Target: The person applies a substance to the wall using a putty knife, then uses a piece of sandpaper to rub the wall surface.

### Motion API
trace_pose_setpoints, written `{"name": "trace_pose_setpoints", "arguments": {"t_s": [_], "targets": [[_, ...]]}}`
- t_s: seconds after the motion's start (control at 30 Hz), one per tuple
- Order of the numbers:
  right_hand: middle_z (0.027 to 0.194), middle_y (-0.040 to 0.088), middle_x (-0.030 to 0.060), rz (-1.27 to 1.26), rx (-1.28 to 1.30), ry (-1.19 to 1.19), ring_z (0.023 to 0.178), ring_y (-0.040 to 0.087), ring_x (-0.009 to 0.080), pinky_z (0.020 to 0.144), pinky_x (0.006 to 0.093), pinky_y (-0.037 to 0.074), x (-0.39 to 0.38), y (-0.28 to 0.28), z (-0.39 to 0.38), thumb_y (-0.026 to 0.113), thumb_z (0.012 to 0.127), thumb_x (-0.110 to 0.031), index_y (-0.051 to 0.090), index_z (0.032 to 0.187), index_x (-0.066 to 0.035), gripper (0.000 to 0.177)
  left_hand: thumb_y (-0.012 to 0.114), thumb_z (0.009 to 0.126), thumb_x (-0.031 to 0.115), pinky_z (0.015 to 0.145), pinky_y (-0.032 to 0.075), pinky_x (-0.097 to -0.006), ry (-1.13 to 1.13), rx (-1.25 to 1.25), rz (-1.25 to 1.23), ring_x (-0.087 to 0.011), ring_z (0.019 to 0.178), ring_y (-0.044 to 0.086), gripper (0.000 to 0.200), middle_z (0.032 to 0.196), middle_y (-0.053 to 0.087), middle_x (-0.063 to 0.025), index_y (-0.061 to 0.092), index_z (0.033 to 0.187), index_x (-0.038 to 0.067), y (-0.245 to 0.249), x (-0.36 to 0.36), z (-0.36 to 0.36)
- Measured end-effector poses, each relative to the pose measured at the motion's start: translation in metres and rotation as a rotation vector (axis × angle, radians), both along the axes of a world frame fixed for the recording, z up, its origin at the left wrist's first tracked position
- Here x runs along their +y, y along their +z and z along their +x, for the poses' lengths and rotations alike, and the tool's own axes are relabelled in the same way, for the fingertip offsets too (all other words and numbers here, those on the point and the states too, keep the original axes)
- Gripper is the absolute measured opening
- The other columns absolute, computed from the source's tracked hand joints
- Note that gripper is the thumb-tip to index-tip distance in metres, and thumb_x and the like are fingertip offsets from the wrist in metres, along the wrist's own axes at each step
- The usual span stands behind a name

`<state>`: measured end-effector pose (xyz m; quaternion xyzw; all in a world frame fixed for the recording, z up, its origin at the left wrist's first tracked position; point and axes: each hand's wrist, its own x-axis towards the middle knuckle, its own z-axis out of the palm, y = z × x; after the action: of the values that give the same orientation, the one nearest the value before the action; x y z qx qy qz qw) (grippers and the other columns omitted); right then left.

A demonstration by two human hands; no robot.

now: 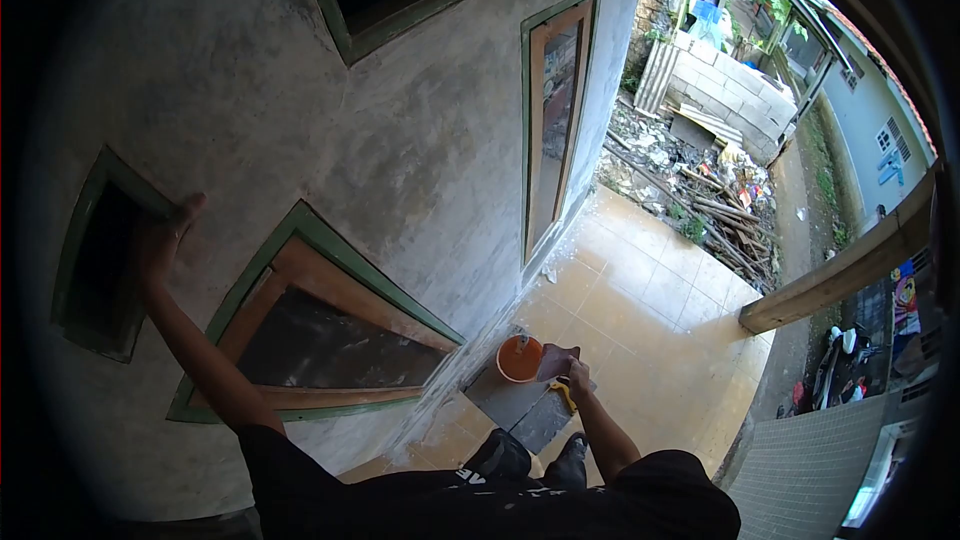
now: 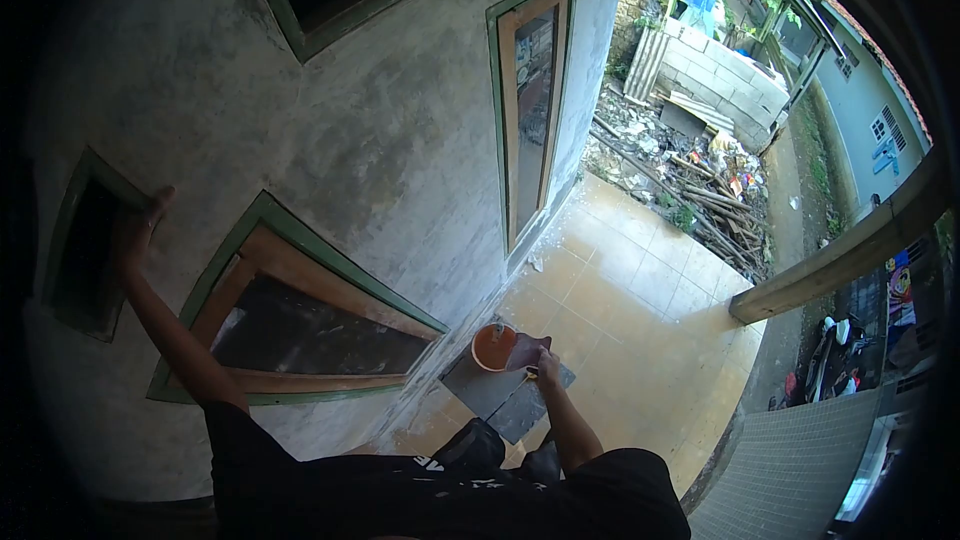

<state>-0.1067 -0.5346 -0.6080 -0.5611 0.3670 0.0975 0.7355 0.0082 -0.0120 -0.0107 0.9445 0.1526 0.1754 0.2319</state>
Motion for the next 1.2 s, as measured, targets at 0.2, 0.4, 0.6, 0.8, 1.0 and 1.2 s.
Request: {"name": "trace_pose_setpoints", "arguments": {"t_s": [0.2, 0.4, 0.6, 0.8, 1.0, 1.2], "targets": [[0.079, 0.063, 0.0048, 0.119, 0.039, -0.064, 0.062, 0.059, 0.0164, 0.057, 0.0325, 0.051, -0.003, 0.022, -0.024, 0.055, 0.091, -0.024, 0.063, 0.087, -0.005, 0.022, 0.072, 0.078, 0.046, 0.101, 0.038, -0.0336, -0.022, -0.019, 0.024, -0.0249, 0.117, 0.054, 0.074, 0.127, 0.058, -0.0159, 0.053, 0.126, -0.007, 0.001, -0.005, -0.002], [0.080, 0.064, 0.0066, -0.005, 0.046, 0.092, 0.065, 0.063, 0.0200, 0.055, 0.0341, 0.054, -0.029, -0.048, -0.027, 0.052, 0.093, -0.029, 0.062, 0.093, -0.007, 0.024, 0.072, 0.073, 0.056, 0.102, 0.038, -0.0340, 0.076, 0.026, 0.055, -0.0272, 0.120, 0.053, 0.087, 0.129, 0.056, -0.0180, 0.051, 0.127, -0.009, 0.002, -0.006, 0.001], [0.080, 0.063, 0.0063, 0.036, -0.080, 0.157, 0.067, 0.063, 0.0193, 0.059, 0.0342, 0.055, -0.020, -0.032, -0.019, 0.050, 0.094, -0.029, 0.062, 0.092, -0.005, 0.027, 0.072, 0.071, 0.060, 0.103, 0.037, -0.0344, 0.054, 0.050, 0.027, -0.0286, 0.121, 0.052, 0.093, 0.130, 0.055, -0.0198, 0.049, 0.129, -0.009, 0.008, -0.014, -0.005], [0.090, 0.066, 0.0107, 0.082, -0.211, 0.272, 0.074, 0.065, 0.0241, 0.063, 0.0388, 0.055, -0.017, -0.006, -0.031, 0.051, 0.093, -0.029, 0.062, 0.101, 0.000, 0.031, 0.071, 0.071, 0.061, 0.103, 0.037, -0.0346, -0.007, 0.026, 0.059, -0.0277, 0.122, 0.052, 0.093, 0.130, 0.055, -0.0179, 0.050, 0.129, -0.008, 0.004, -0.008, -0.002], [0.091, 0.066, 0.0103, 0.078, -0.076, 0.428, 0.079, 0.065, 0.0237, 0.066, 0.0406, 0.055, -0.045, -0.026, -0.026, 0.050, 0.094, -0.031, 0.063, 0.100, 0.000, 0.034, 0.069, 0.071, 0.065, 0.105, 0.036, -0.0345, 0.047, 0.118, 0.037, -0.0284, 0.124, 0.050, 0.093, 0.133, 0.054, -0.0175, 0.051, 0.130, -0.006, 0.003, -0.002, 0.003], [0.091, 0.066, 0.0104, 0.019, 0.026, 0.441, 0.079, 0.065, 0.0241, 0.069, 0.0410, 0.055, -0.054, -0.004, -0.024, 0.049, 0.094, -0.032, 0.063, 0.101, 0.000, 0.036, 0.064, 0.078, 0.062, 0.105, 0.035, -0.0324, 0.120, 0.146, 0.090, -0.0234, 0.125, 0.050, 0.079, 0.133, 0.056, -0.0100, 0.057, 0.128, 0.001, 0.003, -0.003, 0.004]]}}
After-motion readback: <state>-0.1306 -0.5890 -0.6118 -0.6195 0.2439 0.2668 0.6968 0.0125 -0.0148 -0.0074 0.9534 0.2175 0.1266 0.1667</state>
